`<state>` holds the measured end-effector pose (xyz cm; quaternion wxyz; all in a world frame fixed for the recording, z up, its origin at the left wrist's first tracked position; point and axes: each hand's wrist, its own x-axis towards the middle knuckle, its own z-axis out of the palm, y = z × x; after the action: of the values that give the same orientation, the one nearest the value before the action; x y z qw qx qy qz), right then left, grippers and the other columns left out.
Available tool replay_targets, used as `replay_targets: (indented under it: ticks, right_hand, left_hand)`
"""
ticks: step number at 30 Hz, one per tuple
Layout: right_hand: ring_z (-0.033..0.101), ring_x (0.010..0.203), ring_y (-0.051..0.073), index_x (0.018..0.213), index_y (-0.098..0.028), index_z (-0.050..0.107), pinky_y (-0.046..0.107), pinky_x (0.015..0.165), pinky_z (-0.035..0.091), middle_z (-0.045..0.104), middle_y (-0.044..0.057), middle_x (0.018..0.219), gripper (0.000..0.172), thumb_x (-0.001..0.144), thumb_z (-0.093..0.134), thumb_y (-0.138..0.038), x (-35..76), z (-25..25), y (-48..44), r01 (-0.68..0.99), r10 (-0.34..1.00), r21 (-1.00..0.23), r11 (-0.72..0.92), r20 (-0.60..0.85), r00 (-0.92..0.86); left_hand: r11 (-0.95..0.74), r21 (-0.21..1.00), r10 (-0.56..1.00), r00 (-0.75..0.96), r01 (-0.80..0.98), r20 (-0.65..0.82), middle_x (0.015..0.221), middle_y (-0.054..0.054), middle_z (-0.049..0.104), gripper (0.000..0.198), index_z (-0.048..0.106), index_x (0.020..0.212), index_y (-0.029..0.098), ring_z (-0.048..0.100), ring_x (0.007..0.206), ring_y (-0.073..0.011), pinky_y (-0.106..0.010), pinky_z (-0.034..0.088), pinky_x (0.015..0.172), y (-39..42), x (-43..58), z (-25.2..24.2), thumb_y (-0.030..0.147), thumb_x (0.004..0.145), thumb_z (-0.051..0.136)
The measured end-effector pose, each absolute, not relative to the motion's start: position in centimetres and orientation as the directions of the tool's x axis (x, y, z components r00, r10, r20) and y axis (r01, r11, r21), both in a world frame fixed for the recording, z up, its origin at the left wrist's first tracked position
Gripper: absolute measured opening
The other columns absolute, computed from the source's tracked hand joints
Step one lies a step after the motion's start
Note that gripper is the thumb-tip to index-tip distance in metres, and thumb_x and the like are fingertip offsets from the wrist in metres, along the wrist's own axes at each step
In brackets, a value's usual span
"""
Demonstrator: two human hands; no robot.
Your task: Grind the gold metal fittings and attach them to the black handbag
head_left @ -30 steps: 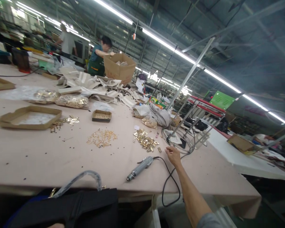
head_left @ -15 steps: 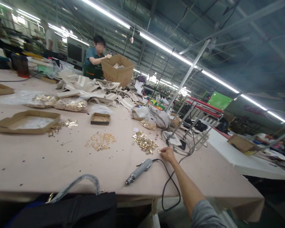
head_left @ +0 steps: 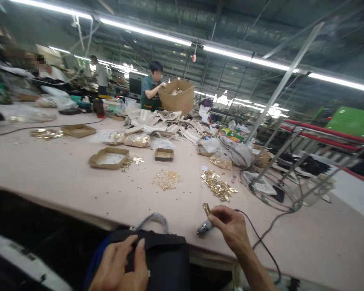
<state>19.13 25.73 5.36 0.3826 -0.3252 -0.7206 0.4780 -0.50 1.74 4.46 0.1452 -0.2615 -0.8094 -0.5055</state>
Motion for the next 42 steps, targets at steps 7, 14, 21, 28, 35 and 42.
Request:
replay_targets:
  ticks: [7,14,21,28,35,42]
  right_hand:
    - [0.068,0.081,0.025,0.091,-0.025,0.077,0.034,0.072,0.059,0.071,0.007,0.086,0.014,0.084,0.079,-0.037,12.1,4.0,13.2,-0.153,0.738,-0.961,0.229,0.274,-0.617]
    - [0.070,0.087,0.027,0.097,-0.027,0.079,0.038,0.078,0.060,0.073,0.009,0.094,0.010,0.090,0.072,-0.029,11.3,5.0,10.9,-0.141,0.632,-0.903,0.406,0.389,-0.670]
    - [0.071,0.073,0.024,0.116,-0.024,0.076,0.034,0.069,0.062,0.075,0.008,0.090,0.032,0.092,0.070,-0.045,11.8,5.0,10.9,0.008,0.673,-0.968,0.251,0.168,-0.720]
    - [0.069,0.061,0.021,0.110,-0.024,0.079,0.031,0.062,0.058,0.074,0.005,0.079,0.026,0.096,0.063,-0.040,12.2,4.8,10.4,0.059,0.588,-0.920,0.386,0.197,-0.785]
    - [0.068,0.064,0.022,0.094,-0.021,0.079,0.029,0.061,0.055,0.073,0.005,0.076,0.021,0.091,0.062,-0.032,11.8,3.3,9.4,0.142,0.655,-0.916,0.375,0.153,-0.740]
    - [0.064,0.056,0.020,0.082,-0.021,0.076,0.028,0.052,0.051,0.072,0.004,0.072,0.021,0.087,0.065,-0.038,11.3,2.4,9.0,0.156,0.712,-0.958,0.239,0.063,-0.700]
  left_hand:
    - [-0.004,0.984,0.599,-0.787,0.179,0.146,0.084,-0.007,0.079,0.025,0.078,0.098,0.018,0.075,0.076,-0.0221,-0.027,0.061,0.067,2.7,1.7,7.4,0.039,0.087,0.071]
    - [-0.049,0.988,0.647,-0.749,0.148,0.144,0.092,-0.010,0.079,0.019,0.078,0.098,0.016,0.075,0.084,-0.0239,-0.031,0.062,0.076,1.0,1.4,7.1,0.026,0.091,0.064]
    - [-0.026,0.844,0.685,-0.606,0.536,0.405,0.086,-0.009,0.071,0.020,0.071,0.099,0.018,0.068,0.074,-0.0203,-0.030,0.054,0.066,-0.4,1.5,5.9,0.018,0.097,0.051]
    - [-0.012,0.728,0.794,-0.436,0.686,0.423,0.091,-0.012,0.069,0.025,0.066,0.103,0.018,0.068,0.082,-0.0232,-0.036,0.058,0.075,-2.0,1.4,4.8,0.010,0.096,0.043]
    - [0.107,0.416,0.779,-0.337,0.903,0.529,0.091,-0.018,0.069,0.034,0.055,0.120,0.006,0.070,0.072,-0.0294,-0.042,0.062,0.060,-1.9,2.5,1.0,0.003,0.089,0.042]
    - [0.124,0.459,0.782,-0.372,0.880,0.500,0.078,-0.012,0.068,0.024,0.063,0.100,0.014,0.068,0.065,-0.0248,-0.034,0.057,0.058,-1.6,2.2,1.1,0.006,0.090,0.042]
